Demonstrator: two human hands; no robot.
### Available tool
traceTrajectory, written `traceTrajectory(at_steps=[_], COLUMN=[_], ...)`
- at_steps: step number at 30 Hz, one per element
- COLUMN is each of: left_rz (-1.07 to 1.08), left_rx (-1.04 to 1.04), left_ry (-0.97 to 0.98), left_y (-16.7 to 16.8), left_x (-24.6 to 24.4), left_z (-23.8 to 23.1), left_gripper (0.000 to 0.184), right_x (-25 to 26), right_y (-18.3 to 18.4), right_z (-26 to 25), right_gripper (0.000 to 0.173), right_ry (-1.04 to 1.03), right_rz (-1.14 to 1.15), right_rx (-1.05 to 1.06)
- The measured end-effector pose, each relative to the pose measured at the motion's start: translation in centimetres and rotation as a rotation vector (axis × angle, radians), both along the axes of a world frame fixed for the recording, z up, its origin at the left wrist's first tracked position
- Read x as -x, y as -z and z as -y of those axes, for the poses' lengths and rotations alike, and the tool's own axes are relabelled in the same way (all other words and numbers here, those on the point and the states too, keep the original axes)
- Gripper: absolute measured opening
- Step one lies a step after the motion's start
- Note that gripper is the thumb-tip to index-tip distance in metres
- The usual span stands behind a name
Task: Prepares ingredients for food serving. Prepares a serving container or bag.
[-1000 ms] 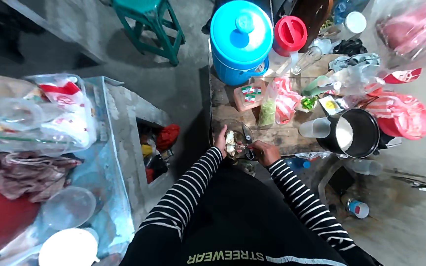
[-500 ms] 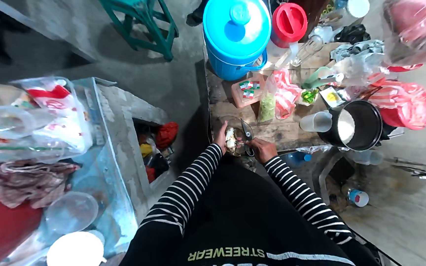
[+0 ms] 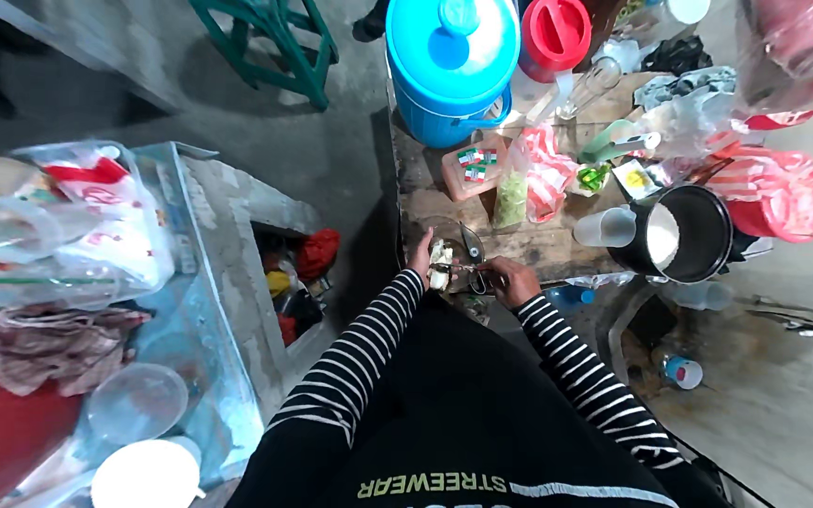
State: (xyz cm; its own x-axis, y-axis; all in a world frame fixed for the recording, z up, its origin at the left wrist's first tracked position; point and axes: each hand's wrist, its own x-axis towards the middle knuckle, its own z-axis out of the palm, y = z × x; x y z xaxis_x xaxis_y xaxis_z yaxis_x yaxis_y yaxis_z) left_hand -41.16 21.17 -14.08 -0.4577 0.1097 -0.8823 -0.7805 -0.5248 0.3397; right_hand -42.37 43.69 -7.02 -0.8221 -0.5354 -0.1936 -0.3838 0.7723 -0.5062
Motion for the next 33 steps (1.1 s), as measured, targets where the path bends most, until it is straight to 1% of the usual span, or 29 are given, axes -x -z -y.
traceTrajectory(at_steps=[5,13,18,22,26,30,33], left_rz=[0.020,0.066,0.084,0.081,0.070,0.050,0.046], left_rx=[0.020,-0.003,0.030,0.013,0.009,0.035,0.075], left_ry=[-0.027,-0.028,-0.005,-0.001,0.003,0.009,0.035], left_y=[0.4,-0.9,1.7,0.2,-0.1,-1.2,-1.0], left_x=[0.6,1.6,1.4,1.7,1.6,1.8,1.6], left_z=[-0.2,-0.5,-0.6,-0.8,-0.8,-0.8,-0.9], left_gripper=[0.090,0.089,0.098,0.092,0.090,0.082,0.086], right_x=[-1.2,-2.9,-3.2,-3.5,-3.6,-3.6,-3.6], right_y=[-0.3,0.8,1.6,2.1,2.2,2.1,2.2], right_z=[-0.7,-0.6,-0.6,-0.5,-0.6,-0.7,-0.7], right_gripper=[0.023,0.023,0.024,0.026,0.025,0.025,0.025], right_ry=[-0.001,0.044,0.050,0.069,0.076,0.089,0.070], right_rz=[-0.034,-0.019,-0.018,-0.002,-0.018,-0.033,-0.057], right_rx=[0.105,0.116,0.088,0.074,0.105,0.087,0.066])
